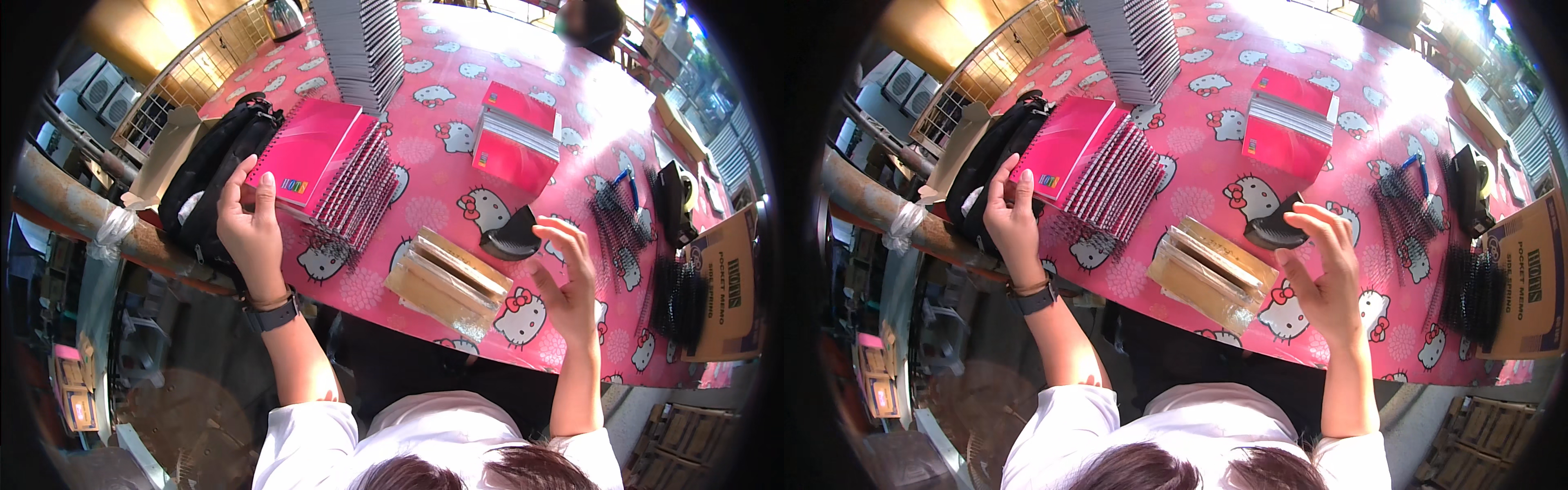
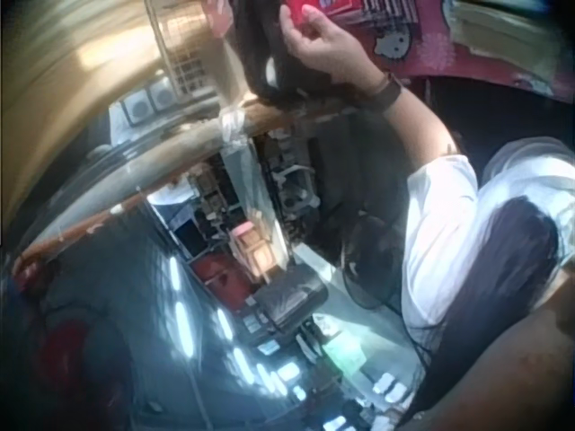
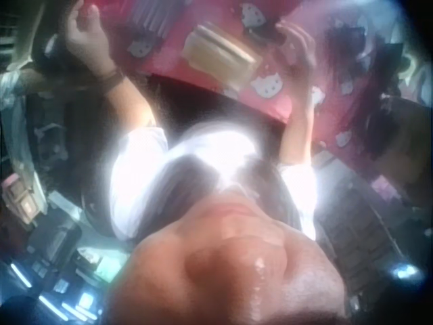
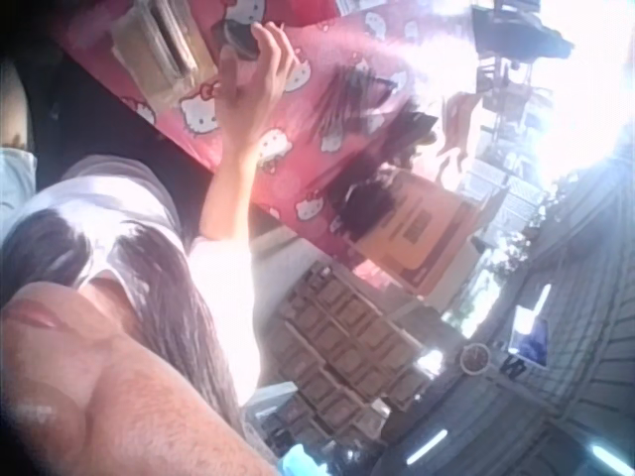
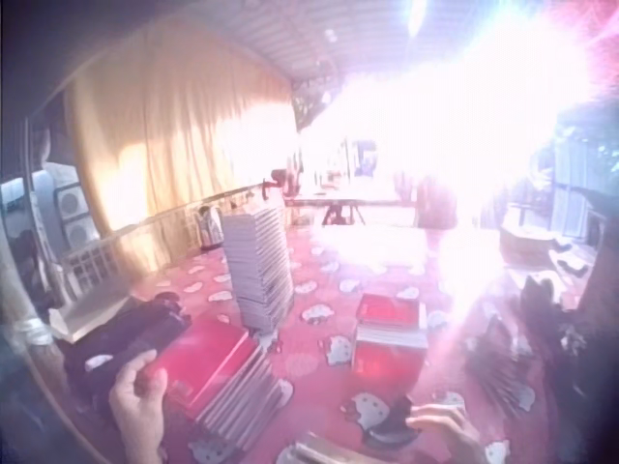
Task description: The person aligns notebook covers and paper pages on an alignment block, threads a metal spiral coil through the pre-punched holes by hand, and then uses a hand tool to crimp the ends of the wire.
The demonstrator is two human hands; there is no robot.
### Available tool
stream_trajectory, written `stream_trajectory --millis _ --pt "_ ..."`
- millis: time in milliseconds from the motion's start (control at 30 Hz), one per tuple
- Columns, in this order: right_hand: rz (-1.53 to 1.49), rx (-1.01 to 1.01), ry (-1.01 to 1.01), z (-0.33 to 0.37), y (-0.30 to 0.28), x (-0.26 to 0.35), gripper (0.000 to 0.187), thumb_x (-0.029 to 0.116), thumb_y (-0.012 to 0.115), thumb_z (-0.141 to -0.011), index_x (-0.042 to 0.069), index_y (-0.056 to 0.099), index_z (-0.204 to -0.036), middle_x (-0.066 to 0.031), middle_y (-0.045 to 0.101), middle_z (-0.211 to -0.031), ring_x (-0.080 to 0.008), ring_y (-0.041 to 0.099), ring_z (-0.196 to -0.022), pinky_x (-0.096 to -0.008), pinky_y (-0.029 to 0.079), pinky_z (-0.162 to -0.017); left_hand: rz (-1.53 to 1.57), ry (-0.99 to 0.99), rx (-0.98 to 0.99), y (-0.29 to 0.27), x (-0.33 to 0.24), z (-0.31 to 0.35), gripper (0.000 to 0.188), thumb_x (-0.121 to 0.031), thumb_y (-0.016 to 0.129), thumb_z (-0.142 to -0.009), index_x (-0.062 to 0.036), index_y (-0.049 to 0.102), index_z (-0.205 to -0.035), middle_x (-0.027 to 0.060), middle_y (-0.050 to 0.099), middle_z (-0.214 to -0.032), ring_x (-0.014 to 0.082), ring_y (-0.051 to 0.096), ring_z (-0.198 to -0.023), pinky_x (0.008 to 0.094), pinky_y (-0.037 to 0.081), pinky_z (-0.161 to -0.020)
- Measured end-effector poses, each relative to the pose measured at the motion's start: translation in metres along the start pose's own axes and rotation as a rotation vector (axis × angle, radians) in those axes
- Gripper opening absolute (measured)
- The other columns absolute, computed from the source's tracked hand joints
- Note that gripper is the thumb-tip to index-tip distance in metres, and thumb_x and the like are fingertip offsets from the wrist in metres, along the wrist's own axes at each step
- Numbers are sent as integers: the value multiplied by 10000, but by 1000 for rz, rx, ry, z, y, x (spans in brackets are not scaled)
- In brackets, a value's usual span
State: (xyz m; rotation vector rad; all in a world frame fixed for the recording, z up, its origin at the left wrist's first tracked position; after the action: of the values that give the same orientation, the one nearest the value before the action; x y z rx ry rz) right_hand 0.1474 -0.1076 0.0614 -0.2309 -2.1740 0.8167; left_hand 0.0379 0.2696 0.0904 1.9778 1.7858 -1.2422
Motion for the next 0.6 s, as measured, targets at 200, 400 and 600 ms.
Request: stream_trajectory --millis 200,400,600 --pt "-112 289 -78 16 66 20 572 158 780 -655 40 583 -1179 -141 593 -1187 -323 561 -1083 -416 444 -951 -130 263 -37 -2 -34 12 350 -303 704 -861 -105 669 -1147 71 583 -1172 223 532 -1079 356 423 -851" --pt "-90 130 77 17 30 -24 477 43 755 -658 47 620 -1115 -94 664 -1028 -262 620 -930 -364 500 -830 -390 488 297 41 -93 41 387 -232 720 -811 -91 660 -1167 53 636 -1170 241 553 -1112 399 389 -962" --pt "-249 69 87 17 -7 -59 442 143 770 -750 49 623 -1156 -68 672 -1084 -220 606 -990 -325 462 -833 -183 624 30 20 -131 49 277 -89 709 -802 -75 692 -1078 64 687 -1063 240 615 -977 373 437 -879"
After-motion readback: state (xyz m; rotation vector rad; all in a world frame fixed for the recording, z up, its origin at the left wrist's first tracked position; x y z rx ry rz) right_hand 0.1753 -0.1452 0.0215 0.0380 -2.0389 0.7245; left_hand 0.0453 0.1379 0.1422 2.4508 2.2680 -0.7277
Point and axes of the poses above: each hand's wrist, its own z-axis away from the middle knuckle, its own y-axis out of the palm, x = y × z, the point moved 9 cm from there along -z, towards the middle knuckle
